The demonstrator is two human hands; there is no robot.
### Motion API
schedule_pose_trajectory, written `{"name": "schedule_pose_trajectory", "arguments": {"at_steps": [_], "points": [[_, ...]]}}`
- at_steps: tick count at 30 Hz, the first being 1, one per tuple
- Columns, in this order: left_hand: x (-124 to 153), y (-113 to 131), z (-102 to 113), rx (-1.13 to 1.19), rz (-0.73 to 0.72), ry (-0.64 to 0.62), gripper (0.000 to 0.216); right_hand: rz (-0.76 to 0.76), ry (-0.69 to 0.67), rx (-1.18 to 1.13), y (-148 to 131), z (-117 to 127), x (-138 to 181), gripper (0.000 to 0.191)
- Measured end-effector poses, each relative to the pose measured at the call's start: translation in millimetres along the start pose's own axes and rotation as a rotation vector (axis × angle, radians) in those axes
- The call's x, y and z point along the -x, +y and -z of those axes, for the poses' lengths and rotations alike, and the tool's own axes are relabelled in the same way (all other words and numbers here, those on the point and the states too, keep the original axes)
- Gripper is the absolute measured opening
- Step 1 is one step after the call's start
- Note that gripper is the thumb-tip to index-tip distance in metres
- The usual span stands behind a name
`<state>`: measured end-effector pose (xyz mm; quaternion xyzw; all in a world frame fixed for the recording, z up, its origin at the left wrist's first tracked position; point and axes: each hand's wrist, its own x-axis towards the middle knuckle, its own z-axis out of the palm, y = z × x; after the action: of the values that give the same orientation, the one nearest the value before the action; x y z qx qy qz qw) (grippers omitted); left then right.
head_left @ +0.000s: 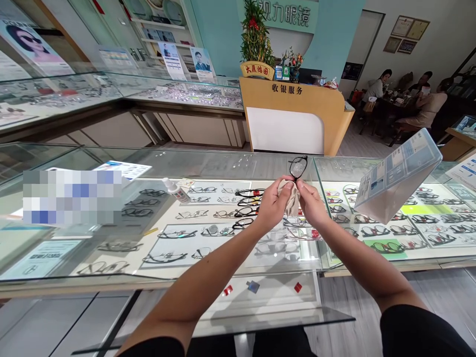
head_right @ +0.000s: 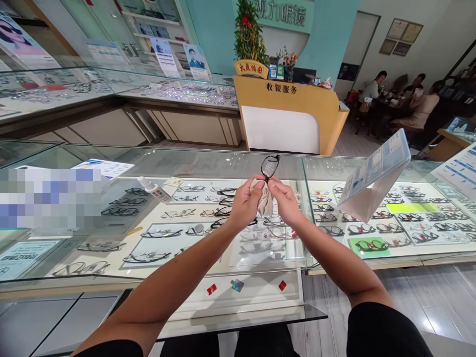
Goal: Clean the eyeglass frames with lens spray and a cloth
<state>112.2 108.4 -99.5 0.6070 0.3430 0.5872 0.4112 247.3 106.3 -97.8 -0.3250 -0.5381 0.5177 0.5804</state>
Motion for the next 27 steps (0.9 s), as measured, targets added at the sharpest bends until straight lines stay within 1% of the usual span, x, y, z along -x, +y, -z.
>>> {"name": "schedule_pose_trajectory", "arguments": {"at_steps": [2, 7, 9, 11, 14, 17, 21, 24, 27], "points": [[-2, 1, 0, -0.005, 0.004, -0.005, 0.058, 0.018, 0.004, 0.02, -2, 2, -2, 0.056], [-10, -1, 8, 0.061, 0.075, -0.152, 0.068, 0.063, 0.025, 0.062, -12, 9, -6, 0.049], [-14, -3, 14, 0.06, 0.092, -0.172, 0.071, 0.089, 0.025, 0.081, -14, 12, -8, 0.048], [-17, -6, 19, 0.056, 0.115, -0.147, 0.074, 0.104, 0.03, 0.085, -15, 16, -11, 0.049], [-23, -13, 25, 0.104, 0.19, -0.073, 0.076, 0.129, 0.039, 0.08, -15, 21, -14, 0.048], [-29, -18, 30, 0.189, 0.243, -0.01, 0.076, 0.13, 0.004, 0.15, -17, 24, -16, 0.047], [-34, -17, 35, 0.25, 0.23, -0.001, 0.081, 0.057, -0.095, 0.27, -21, 22, -14, 0.043], [-34, -14, 36, 0.201, 0.225, 0.001, 0.082, 0.029, -0.144, 0.293, -24, 19, -13, 0.04], [-32, -10, 36, 0.185, 0.22, -0.038, 0.079, 0.013, -0.167, 0.292, -26, 18, -12, 0.038]]}}
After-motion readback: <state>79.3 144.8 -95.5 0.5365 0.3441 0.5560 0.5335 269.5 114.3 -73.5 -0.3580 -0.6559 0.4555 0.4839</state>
